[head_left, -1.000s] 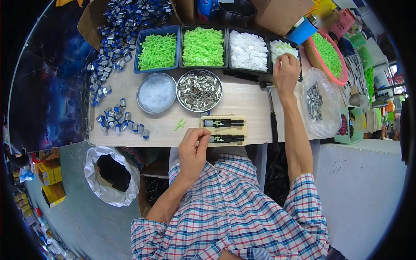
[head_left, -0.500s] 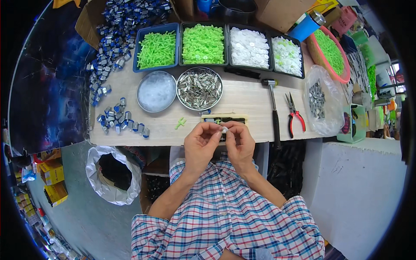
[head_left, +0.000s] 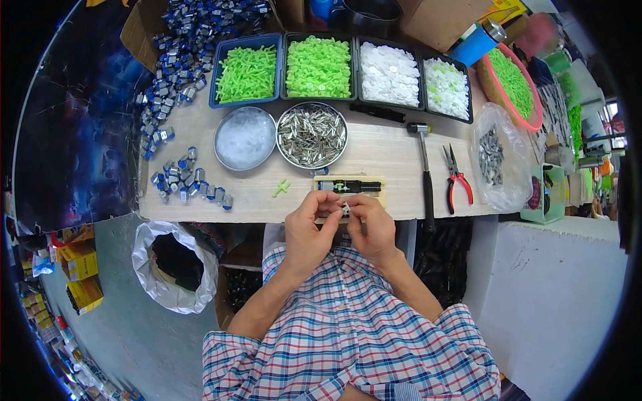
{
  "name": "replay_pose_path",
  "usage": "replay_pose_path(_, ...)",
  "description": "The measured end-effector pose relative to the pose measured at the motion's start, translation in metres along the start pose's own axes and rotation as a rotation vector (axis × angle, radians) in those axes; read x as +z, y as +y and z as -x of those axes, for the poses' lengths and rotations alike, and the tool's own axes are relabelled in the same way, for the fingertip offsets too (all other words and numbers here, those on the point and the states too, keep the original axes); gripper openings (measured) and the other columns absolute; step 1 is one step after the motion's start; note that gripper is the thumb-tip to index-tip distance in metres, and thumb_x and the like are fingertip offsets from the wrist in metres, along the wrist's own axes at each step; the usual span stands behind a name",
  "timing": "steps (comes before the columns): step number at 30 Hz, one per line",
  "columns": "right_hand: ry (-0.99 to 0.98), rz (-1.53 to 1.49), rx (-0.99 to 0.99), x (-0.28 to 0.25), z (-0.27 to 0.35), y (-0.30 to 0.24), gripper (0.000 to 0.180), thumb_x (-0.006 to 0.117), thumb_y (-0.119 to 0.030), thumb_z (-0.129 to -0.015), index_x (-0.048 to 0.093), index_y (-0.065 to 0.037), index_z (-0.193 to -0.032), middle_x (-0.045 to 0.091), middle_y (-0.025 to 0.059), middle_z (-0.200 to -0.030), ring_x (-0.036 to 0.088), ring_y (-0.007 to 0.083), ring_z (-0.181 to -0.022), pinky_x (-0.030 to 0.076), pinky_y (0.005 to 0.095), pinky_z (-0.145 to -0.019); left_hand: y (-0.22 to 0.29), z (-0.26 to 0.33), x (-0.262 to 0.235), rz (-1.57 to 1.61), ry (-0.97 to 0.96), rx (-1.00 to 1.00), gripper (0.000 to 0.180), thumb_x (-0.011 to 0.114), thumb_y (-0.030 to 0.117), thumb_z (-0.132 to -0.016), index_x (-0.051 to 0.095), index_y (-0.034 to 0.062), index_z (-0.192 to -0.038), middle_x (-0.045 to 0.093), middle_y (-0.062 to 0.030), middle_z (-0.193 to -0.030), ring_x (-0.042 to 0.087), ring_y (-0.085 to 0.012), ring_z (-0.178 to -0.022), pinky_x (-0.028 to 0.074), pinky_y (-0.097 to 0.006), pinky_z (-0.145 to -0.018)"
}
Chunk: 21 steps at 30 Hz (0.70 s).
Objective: Assembling small plastic components into a fixture and using cutters to trim or secure them.
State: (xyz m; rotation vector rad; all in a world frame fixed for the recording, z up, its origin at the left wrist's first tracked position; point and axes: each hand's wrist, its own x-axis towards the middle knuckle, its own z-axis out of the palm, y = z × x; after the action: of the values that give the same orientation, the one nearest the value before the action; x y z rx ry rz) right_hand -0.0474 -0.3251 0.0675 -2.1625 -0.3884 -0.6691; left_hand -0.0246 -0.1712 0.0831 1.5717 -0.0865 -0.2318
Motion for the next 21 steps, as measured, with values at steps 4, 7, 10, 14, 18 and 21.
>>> replay_pose_path(4,-0.235,-0.318,0.371,-0.023,-0.013,-0.006,0.023,0.067,0.009,-0.084,0.059,0.000,-0.103,0.064,0.0126,-0.098,0.065,0.0249,-0.087,0.053,0.0316,-0.079,0.002,-0.006,-0.014,-0.063,-0.075,-0.004,0.024,0.065,-0.004,-0.093,0.062,-0.0024,-0.116,0.071,-0.0070,-0.102,0.067,-0.0096,-0.095,0.055,-0.023,-0.084)
replay_pose_path(7,-0.366,-0.373,0.370,-0.033,-0.018,0.000,0.020,0.068,0.007,-0.085,0.059,-0.001,-0.100,0.062,0.0111,-0.096,0.063,0.0254,-0.087,0.051,0.0325,-0.079,-0.004,-0.009,-0.017,0.127,-0.146,-0.164,0.023,0.065,-0.003,-0.093,0.063,-0.0035,-0.116,0.072,-0.0068,-0.101,0.068,-0.0111,-0.093,0.055,-0.024,-0.084)
replay_pose_path(10,-0.418,-0.328,0.300,-0.033,-0.019,0.004,0.019,0.068,0.006,-0.085,0.058,-0.001,-0.099,0.061,0.0123,-0.096,0.063,0.0282,-0.087,0.052,0.0349,-0.076,-0.004,-0.010,-0.012,0.137,-0.129,-0.146,0.023,0.064,-0.003,-0.093,0.064,-0.0029,-0.116,0.073,-0.0072,-0.099,0.069,-0.0120,-0.090,0.056,-0.026,-0.080)
replay_pose_path(14,-0.392,-0.182,0.133,-0.029,-0.021,0.007,0.020,0.069,0.004,-0.083,0.057,-0.001,-0.098,0.061,0.0147,-0.097,0.062,0.0339,-0.086,0.051,0.0404,-0.076,0.007,-0.014,-0.011,-0.255,-0.162,0.212,0.022,0.062,-0.003,-0.094,0.066,-0.0013,-0.115,0.072,-0.0111,-0.096,0.071,-0.0154,-0.085,0.056,-0.028,-0.073)
replay_pose_path(18,-0.333,-0.099,0.101,-0.026,-0.026,0.015,0.019,0.070,0.003,-0.081,0.058,-0.002,-0.095,0.061,0.0133,-0.093,0.061,0.0327,-0.083,0.049,0.0419,-0.073,0.000,-0.014,-0.006,-0.378,-0.028,0.373,0.021,0.062,-0.002,-0.090,0.066,-0.0035,-0.111,0.071,-0.0176,-0.099,0.071,-0.0354,-0.091,0.057,-0.037,-0.075)
replay_pose_path(21,-0.304,0.163,0.062,-0.025,-0.034,0.027,0.017,0.070,0.003,-0.080,0.059,-0.002,-0.093,0.061,0.0129,-0.090,0.061,0.0322,-0.080,0.049,0.0400,-0.070,-0.011,-0.014,-0.003,-0.579,0.066,0.595,0.021,0.066,-0.005,-0.087,0.066,-0.0015,-0.108,0.071,-0.0152,-0.103,0.069,-0.0349,-0.102,0.056,-0.039,-0.084)
